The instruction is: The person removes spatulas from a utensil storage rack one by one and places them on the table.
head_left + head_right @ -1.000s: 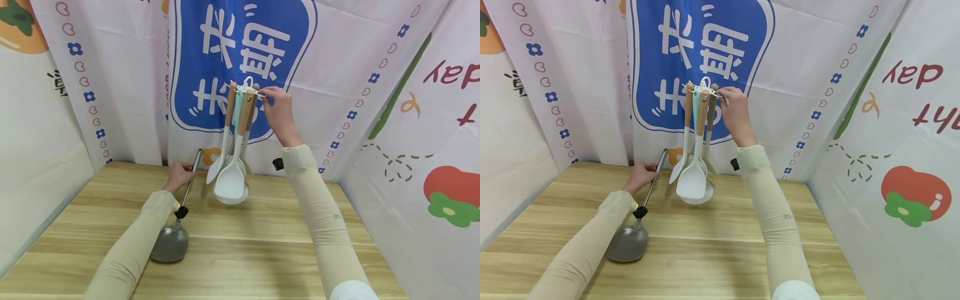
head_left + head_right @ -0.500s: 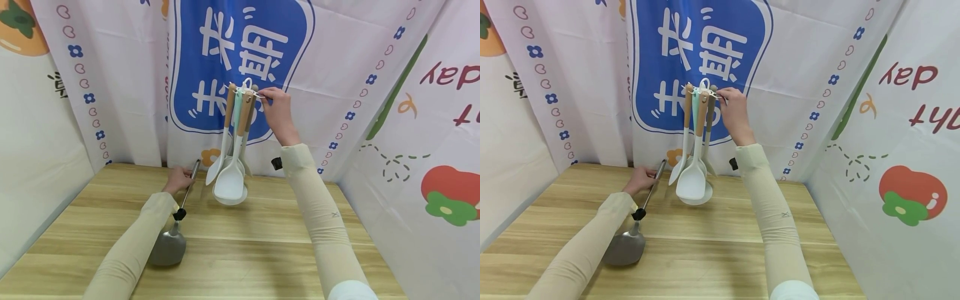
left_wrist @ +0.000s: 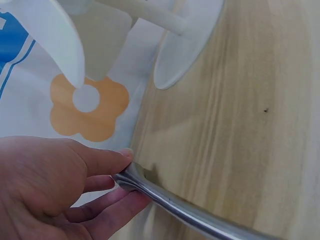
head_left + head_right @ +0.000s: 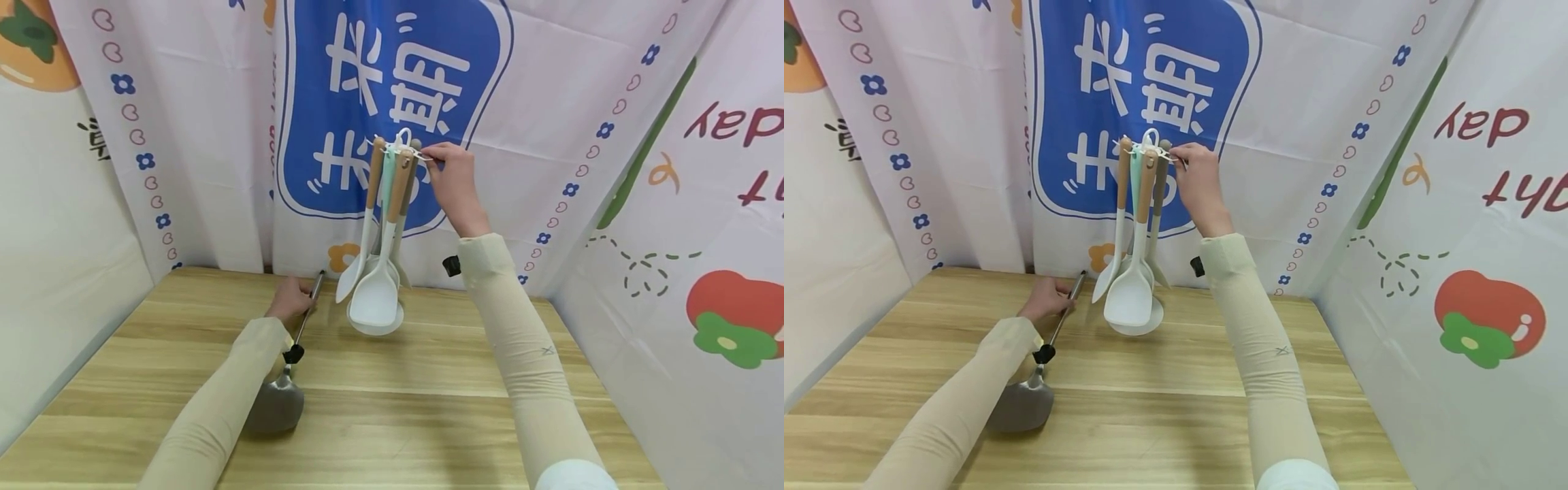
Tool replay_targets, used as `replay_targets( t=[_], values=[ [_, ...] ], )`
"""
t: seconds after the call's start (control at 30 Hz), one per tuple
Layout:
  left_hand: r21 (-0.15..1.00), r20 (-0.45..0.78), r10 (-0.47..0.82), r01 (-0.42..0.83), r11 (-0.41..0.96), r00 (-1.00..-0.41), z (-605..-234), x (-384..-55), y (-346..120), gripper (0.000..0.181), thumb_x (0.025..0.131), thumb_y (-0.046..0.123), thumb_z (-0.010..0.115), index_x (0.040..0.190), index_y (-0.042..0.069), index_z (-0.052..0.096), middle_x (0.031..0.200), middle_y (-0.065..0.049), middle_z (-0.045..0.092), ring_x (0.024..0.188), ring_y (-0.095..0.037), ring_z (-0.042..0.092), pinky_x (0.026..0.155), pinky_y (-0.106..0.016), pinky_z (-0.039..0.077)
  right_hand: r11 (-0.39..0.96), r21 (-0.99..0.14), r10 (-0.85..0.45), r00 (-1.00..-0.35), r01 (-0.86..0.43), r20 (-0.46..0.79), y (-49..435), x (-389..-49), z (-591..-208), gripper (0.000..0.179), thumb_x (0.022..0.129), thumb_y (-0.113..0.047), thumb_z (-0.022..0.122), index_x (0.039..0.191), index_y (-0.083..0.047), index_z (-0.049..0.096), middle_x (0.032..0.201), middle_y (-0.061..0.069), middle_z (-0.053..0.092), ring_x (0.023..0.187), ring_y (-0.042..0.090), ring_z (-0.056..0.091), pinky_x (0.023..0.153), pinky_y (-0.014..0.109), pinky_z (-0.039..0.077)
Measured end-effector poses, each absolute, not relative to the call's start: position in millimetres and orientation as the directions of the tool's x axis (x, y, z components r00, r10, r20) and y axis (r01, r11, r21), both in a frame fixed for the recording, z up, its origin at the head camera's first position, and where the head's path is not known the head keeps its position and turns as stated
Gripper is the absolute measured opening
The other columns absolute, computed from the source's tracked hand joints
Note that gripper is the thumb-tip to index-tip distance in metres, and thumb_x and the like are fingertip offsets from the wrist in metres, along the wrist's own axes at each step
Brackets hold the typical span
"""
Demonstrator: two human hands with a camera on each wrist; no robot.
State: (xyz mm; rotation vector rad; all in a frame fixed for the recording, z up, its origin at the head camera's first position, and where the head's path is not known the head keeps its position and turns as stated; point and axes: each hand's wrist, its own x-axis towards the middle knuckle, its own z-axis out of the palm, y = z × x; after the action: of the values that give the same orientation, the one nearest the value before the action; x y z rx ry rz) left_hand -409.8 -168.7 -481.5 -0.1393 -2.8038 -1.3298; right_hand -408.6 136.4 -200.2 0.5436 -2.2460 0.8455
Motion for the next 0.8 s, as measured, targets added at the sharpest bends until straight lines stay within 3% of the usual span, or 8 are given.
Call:
replay_targets(
  t=[0.1,0.3,0.8],
  values=[
    [0.764,0.071,0.068,0.098,0.637,-0.995,-485.9,-408.9,-169.4,0.021,0.085,0.003,0.073,0.1,-0.011,0.074,0.092,-0.021,0.074,0.08,-0.025,0.062,0.07,-0.032,0.054,0.703,-0.416,-0.146,-0.689,-0.577,0.71,136.5,-408.6,-201.8,0.021,0.101,-0.005,0.061,0.116,0.002,0.075,0.117,0.016,0.072,0.109,0.026,0.067,0.093,0.028,0.058],
    [0.756,0.057,0.072,0.09,0.649,-0.996,-486.3,-408.3,-169.2,0.014,0.084,0.004,0.074,0.088,-0.009,0.075,0.068,-0.007,0.068,0.066,-0.019,0.054,0.058,-0.025,0.046,0.705,-0.402,-0.156,-0.68,-0.585,0.716,137.0,-407.8,-200.1,0.021,0.1,-0.003,0.061,0.115,0.003,0.075,0.115,0.018,0.072,0.109,0.028,0.067,0.094,0.031,0.058],
    [0.779,0.049,0.075,0.086,0.621,-0.996,-487.3,-409.3,-168.8,0.017,0.085,0.004,0.076,0.094,-0.012,0.075,0.083,-0.02,0.074,0.072,-0.022,0.061,0.063,-0.027,0.051,0.725,-0.413,-0.149,-0.712,-0.55,0.686,137.7,-410.9,-196.6,0.023,0.1,-0.004,0.061,0.118,0.002,0.074,0.118,0.017,0.071,0.112,0.026,0.067,0.094,0.027,0.057]
  ],
)
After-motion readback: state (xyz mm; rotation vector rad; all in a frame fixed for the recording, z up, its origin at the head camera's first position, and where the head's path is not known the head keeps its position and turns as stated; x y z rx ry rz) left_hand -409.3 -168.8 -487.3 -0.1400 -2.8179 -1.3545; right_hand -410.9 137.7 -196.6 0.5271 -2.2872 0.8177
